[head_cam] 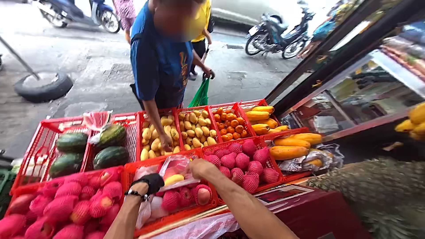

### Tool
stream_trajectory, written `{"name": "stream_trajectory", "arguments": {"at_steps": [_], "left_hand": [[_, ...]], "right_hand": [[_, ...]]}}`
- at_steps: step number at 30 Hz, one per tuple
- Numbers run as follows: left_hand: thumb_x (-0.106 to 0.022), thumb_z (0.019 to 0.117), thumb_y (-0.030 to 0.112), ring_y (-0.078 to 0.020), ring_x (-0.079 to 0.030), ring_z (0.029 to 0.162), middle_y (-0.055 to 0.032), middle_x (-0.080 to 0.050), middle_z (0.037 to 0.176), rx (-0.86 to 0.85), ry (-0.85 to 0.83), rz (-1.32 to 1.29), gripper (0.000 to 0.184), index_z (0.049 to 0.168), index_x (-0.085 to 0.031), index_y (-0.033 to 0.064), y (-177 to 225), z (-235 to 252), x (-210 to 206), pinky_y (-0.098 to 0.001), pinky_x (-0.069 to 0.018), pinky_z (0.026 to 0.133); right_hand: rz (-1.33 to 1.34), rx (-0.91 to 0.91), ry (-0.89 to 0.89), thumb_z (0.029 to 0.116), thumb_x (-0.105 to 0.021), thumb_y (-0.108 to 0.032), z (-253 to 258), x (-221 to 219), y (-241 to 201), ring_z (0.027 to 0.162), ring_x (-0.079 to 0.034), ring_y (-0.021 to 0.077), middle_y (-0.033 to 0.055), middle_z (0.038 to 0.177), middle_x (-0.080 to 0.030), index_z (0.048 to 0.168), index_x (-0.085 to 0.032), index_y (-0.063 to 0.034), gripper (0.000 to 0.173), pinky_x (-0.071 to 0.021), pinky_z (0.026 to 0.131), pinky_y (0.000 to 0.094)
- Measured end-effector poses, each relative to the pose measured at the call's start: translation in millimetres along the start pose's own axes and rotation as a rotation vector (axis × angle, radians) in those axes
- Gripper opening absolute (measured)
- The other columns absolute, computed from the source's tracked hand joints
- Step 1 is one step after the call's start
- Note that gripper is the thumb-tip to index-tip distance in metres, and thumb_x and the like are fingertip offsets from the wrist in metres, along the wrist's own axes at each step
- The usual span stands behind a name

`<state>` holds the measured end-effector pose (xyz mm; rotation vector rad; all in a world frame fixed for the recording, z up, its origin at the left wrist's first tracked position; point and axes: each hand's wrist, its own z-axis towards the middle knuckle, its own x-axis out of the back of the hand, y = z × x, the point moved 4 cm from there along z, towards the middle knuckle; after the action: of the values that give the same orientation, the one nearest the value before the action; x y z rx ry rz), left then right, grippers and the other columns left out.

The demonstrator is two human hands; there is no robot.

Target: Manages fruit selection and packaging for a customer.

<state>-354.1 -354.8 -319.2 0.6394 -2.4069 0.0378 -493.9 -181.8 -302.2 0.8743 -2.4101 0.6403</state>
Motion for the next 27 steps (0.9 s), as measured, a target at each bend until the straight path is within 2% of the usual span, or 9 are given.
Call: {"name": "stream_trajectory", "arguments": {"at_steps": [2,6,8,11,16,19,22,24,27], "left_hand": [[-0.048,0.107,0.014,-0.0426,-0.058,0.127,-0.0285,-0.063,0.131,0.101,0.049,-0.03,0.034,0.129,-0.061,-0.0072,0.5,-11.3,8.7,-0.0588,-0.0429,0.107],[-0.048,0.1062,0.016,-0.0391,-0.058,0.126,-0.0257,-0.062,0.134,0.099,0.123,-0.137,0.034,0.131,-0.061,-0.0038,14.3,-26.8,18.2,-0.0569,-0.0446,0.105],[-0.044,0.1095,0.019,-0.0362,-0.048,0.138,-0.0241,-0.051,0.148,0.158,0.043,-0.195,0.04,0.142,-0.051,-0.0036,36.7,-65.4,35.8,-0.0519,-0.0354,0.115],[-0.059,0.1007,0.031,-0.0381,-0.065,0.114,-0.0245,-0.067,0.12,0.181,0.144,-0.183,0.037,0.115,-0.067,-0.0025,24.1,-25.4,35.1,-0.0579,-0.0499,0.094],[-0.051,0.1051,0.019,-0.0388,-0.061,0.12,-0.0249,-0.064,0.126,0.157,0.126,-0.193,0.032,0.126,-0.062,-0.0026,17.3,-19.4,28.9,-0.0569,-0.0474,0.099],[-0.058,0.1022,0.02,-0.0401,-0.063,0.117,-0.0255,-0.066,0.122,0.017,0.026,-0.107,0.029,0.117,-0.067,-0.0032,30.1,-24.6,42.6,-0.0589,-0.0479,0.097],[-0.063,0.0947,0.021,-0.042,-0.07,0.091,-0.027,-0.071,0.098,-0.232,0.135,-0.086,0.027,0.099,-0.073,-0.004,19.1,-14.4,39.9,-0.0605,-0.0543,0.072],[-0.056,0.1017,0.015,-0.0409,-0.063,0.117,-0.0245,-0.066,0.124,-0.077,-0.007,-0.064,0.027,0.122,-0.067,0.0003,29.4,-29.6,46.2,-0.0611,-0.0479,0.096],[-0.054,0.0963,0.003,-0.0394,-0.057,0.129,-0.0189,-0.062,0.138,-0.085,-0.037,-0.031,0.048,0.142,-0.06,0.0167,31.9,-16.7,42.1,-0.0613,-0.0444,0.104]], "right_hand": [[0.017,-0.009,0.021,0.0951,-0.065,-0.009,-2.8,2.9,0.8,0.128,-0.057,0.0449,0.0238,0.133,-0.064,0.13,-0.068,-0.0091,0.036,-0.0445,0.102,0.0687],[0.01,0.025,-0.021,0.0946,-0.066,-0.01,-0.6,0.4,-2.9,0.126,-0.058,0.0453,0.0252,0.13,-0.065,0.127,-0.07,-0.0065,0.033,-0.0446,0.101,0.0695],[-0.014,0.055,-0.08,0.0969,-0.064,-0.014,3.3,-2.4,-6.6,0.123,-0.06,0.0454,0.0257,0.128,-0.066,0.127,-0.069,-0.0054,0.032,-0.0449,0.099,0.0695],[-0.032,0.109,-0.158,0.0992,-0.059,-0.015,6.0,-6.0,-12.1,0.119,-0.063,0.044,0.0242,0.124,-0.068,0.129,-0.069,-0.0081,0.032,-0.0462,0.095,0.0691],[-0.041,0.116,-0.19,0.0979,-0.061,-0.013,10.3,-9.1,-12.4,0.117,-0.063,0.0442,0.0255,0.122,-0.068,0.128,-0.069,-0.006,0.032,-0.0464,0.094,0.068],[-0.04,0.103,-0.176,0.0994,-0.06,-0.017,12.6,-9.5,-11.2,0.118,-0.062,0.0446,0.0248,0.123,-0.067,0.128,-0.068,-0.0066,0.031,-0.0461,0.094,0.069],[-0.02,0.115,-0.162,0.0974,-0.062,-0.013,11.9,-6.1,-10.3,0.122,-0.06,0.0458,0.0263,0.128,-0.065,0.134,-0.064,-0.0068,0.038,-0.0451,0.098,0.0692],[-0.017,0.102,-0.154,0.0967,-0.063,-0.011,13.1,-4.6,-10.2,0.128,-0.057,0.0455,0.0259,0.135,-0.062,0.141,-0.06,-0.0092,0.044,-0.0427,0.102,0.0689],[-0.013,0.093,-0.129,0.0927,-0.068,-0.007,12.4,-3.6,-10.4,0.135,-0.052,0.0449,0.0242,0.143,-0.058,0.15,-0.053,-0.0172,0.06,-0.0401,0.107,0.0685]]}}
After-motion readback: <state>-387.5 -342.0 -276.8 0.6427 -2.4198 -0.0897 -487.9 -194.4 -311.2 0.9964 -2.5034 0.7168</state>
